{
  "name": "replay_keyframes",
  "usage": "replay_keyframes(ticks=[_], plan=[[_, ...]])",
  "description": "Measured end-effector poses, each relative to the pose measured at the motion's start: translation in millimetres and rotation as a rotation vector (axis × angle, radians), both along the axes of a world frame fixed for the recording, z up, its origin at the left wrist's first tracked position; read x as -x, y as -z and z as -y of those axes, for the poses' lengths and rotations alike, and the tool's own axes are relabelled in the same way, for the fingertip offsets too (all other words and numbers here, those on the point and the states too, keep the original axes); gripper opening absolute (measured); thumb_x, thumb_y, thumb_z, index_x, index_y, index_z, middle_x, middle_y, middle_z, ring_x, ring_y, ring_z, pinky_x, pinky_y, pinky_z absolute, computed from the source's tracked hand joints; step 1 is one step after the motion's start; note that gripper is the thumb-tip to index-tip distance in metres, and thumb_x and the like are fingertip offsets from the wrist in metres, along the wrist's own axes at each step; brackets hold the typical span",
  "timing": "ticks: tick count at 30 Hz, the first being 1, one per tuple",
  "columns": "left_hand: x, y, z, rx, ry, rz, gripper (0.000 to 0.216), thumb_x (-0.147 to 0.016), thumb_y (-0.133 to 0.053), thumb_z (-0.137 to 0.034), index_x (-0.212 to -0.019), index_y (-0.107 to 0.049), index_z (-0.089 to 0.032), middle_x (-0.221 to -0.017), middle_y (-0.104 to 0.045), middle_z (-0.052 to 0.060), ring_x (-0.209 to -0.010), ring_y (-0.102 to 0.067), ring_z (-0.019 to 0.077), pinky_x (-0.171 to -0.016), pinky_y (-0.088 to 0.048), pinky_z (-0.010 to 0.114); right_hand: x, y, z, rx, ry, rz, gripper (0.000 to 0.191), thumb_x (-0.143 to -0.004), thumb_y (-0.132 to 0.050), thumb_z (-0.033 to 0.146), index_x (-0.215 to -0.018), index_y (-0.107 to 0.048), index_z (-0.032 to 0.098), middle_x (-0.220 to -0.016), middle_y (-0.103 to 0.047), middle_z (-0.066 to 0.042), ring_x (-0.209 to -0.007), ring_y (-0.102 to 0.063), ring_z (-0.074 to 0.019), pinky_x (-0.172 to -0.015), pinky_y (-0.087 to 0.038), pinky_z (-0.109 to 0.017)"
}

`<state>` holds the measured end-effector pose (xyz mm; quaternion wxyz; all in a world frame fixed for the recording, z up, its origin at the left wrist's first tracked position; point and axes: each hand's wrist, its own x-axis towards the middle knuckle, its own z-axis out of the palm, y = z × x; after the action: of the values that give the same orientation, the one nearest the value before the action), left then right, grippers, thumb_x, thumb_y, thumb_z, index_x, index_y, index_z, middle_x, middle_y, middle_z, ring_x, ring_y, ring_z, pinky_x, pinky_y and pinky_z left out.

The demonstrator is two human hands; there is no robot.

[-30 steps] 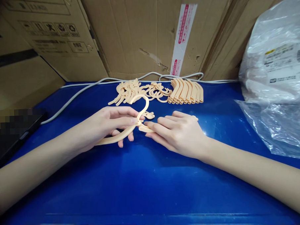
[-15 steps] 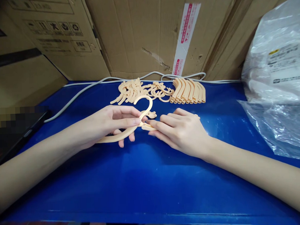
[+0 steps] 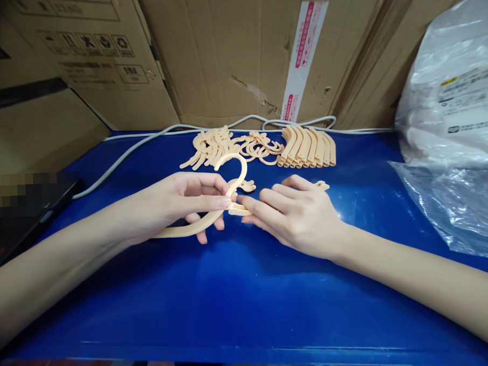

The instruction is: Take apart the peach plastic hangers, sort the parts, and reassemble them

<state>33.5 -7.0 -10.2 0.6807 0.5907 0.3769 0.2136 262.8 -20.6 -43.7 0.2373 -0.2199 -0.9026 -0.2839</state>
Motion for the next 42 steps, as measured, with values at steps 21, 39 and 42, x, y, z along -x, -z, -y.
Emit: replay_keyframes(ticks=[21, 39, 42], plan=[[-10, 2.3, 7, -0.181, -0.120, -0.124, 0.013, -0.083, -0.064, -0.022, -0.079, -0.054, -0.017, -0.073, -0.062, -0.001, -0.068, -0.064, 0.0131, -0.048, -0.052, 0.019, 3, -0.7, 3, 0.041, 0.023, 0.020, 0.027, -0.102, -0.047, 0.029, -0.091, -0.068, 0.017, -0.057, -0.058, 0.005, -0.047, -0.050, -0.0088, -0.053, -0.036, -0.024], [-8, 6.5, 7, -0.263, -0.139, -0.139, 0.015, -0.091, -0.060, -0.026, -0.085, -0.066, -0.014, -0.072, -0.068, 0.001, -0.064, -0.065, 0.0113, -0.051, -0.051, 0.017, 1, 1.4, 2, 0.108, 0.041, 0.002, 0.027, -0.101, -0.049, 0.031, -0.089, -0.069, 0.018, -0.058, -0.061, 0.005, -0.047, -0.052, -0.0102, -0.055, -0.038, -0.024], [-9, 4.2, 8, -0.259, -0.135, -0.163, 0.016, -0.091, -0.059, -0.025, -0.082, -0.066, -0.014, -0.072, -0.068, 0.000, -0.059, -0.063, 0.0091, -0.049, -0.048, 0.015, 1, 0.9, 2, 0.109, 0.038, 0.006, 0.029, -0.102, -0.047, 0.030, -0.087, -0.068, 0.018, -0.059, -0.062, 0.004, -0.048, -0.053, -0.0102, -0.055, -0.038, -0.024]])
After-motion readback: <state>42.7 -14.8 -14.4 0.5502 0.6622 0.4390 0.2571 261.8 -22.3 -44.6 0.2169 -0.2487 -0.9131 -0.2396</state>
